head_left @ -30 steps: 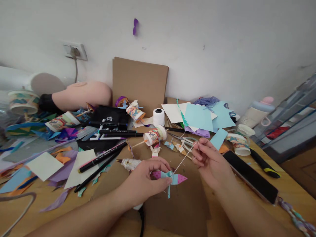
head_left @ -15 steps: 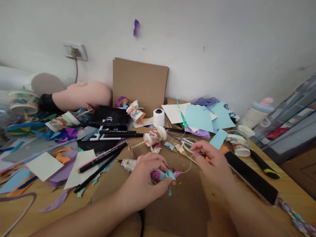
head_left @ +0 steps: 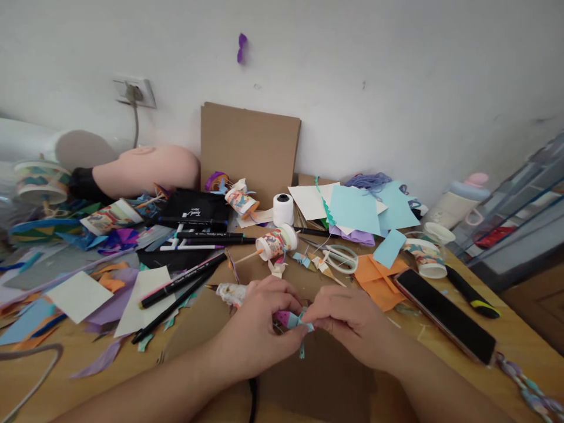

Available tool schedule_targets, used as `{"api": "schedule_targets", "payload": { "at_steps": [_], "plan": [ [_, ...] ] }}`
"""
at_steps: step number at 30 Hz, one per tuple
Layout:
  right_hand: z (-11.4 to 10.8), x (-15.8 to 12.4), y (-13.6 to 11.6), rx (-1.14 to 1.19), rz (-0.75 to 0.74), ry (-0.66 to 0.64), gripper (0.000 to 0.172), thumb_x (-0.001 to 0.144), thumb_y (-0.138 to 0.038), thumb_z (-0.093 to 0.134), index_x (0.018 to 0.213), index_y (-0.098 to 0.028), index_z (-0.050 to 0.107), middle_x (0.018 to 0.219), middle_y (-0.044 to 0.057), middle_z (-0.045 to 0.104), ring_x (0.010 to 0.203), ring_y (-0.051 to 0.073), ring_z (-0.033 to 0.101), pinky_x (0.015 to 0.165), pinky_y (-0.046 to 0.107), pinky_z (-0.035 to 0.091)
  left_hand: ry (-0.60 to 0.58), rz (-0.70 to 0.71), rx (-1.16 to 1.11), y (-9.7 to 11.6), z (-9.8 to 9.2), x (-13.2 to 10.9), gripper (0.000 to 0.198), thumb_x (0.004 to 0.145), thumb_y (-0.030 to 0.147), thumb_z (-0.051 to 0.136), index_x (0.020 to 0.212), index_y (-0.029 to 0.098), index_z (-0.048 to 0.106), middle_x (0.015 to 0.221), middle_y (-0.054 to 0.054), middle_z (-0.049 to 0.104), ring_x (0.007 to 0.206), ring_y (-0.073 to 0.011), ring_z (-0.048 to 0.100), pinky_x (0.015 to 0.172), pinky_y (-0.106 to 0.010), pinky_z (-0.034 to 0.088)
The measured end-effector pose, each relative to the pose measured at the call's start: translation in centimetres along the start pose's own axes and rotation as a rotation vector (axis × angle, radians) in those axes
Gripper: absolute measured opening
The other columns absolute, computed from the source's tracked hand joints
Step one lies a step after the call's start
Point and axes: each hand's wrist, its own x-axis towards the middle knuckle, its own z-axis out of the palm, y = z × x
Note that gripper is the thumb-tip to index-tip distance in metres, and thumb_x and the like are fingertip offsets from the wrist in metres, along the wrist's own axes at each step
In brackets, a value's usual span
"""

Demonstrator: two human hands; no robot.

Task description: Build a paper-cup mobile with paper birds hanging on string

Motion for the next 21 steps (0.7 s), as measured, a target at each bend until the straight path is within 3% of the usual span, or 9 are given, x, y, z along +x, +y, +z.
{"api": "schedule_targets", "payload": {
  "at_steps": [5,9,11,17,21],
  "plan": [
    [-0.8,0.2,0.4,0.088,0.061,0.070,0.018,0.095,-0.023,0.054,0.090,-0.028,0.070,0.079,0.002,0.067,0.071,0.017,0.060,0.064,0.028,0.044,0.058,-0.097,-0.149,-0.5,0.0,-0.2,0.020,0.074,0.037,0.072,0.086,0.021,0.068,0.094,-0.005,0.069,0.092,-0.0249,0.059,0.084,-0.036,0.041],
    [-1.9,0.6,2.6,0.129,0.315,0.276,0.010,0.088,-0.024,0.061,0.082,-0.026,0.069,0.077,0.000,0.067,0.072,0.018,0.058,0.066,0.029,0.043,0.291,-0.223,-0.385,-1.0,-0.1,0.0,0.020,0.081,0.036,0.065,0.093,0.020,0.064,0.094,-0.004,0.065,0.092,-0.0224,0.057,0.079,-0.032,0.043],
    [-2.0,0.8,4.1,0.153,0.419,0.314,0.009,0.087,-0.025,0.061,0.083,-0.024,0.068,0.076,0.000,0.066,0.070,0.017,0.057,0.065,0.029,0.042,0.370,-0.249,-0.500,-1.0,-0.2,0.1,0.019,0.082,0.036,0.064,0.090,0.019,0.062,0.087,-0.003,0.062,0.083,-0.0191,0.056,0.074,-0.030,0.042],
    [-0.8,1.3,7.1,0.135,0.459,0.286,0.011,0.082,-0.028,0.062,0.079,-0.021,0.069,0.073,-0.001,0.065,0.066,0.016,0.055,0.065,0.029,0.043,0.329,-0.256,-0.691,-0.7,-0.3,0.1,0.019,0.077,0.033,0.070,0.085,0.018,0.062,0.077,0.002,0.055,0.063,-0.0119,0.046,0.059,-0.024,0.036],
    [-1.1,1.6,7.0,0.038,0.467,0.358,0.011,0.078,-0.026,0.064,0.086,-0.024,0.071,0.070,0.000,0.064,0.066,0.019,0.055,0.066,0.033,0.045,0.305,-0.240,-1.023,-0.8,-0.5,0.2,0.014,0.079,0.031,0.066,0.084,0.018,0.064,0.076,0.000,0.055,0.069,-0.0138,0.048,0.064,-0.025,0.040]
  ]
}}
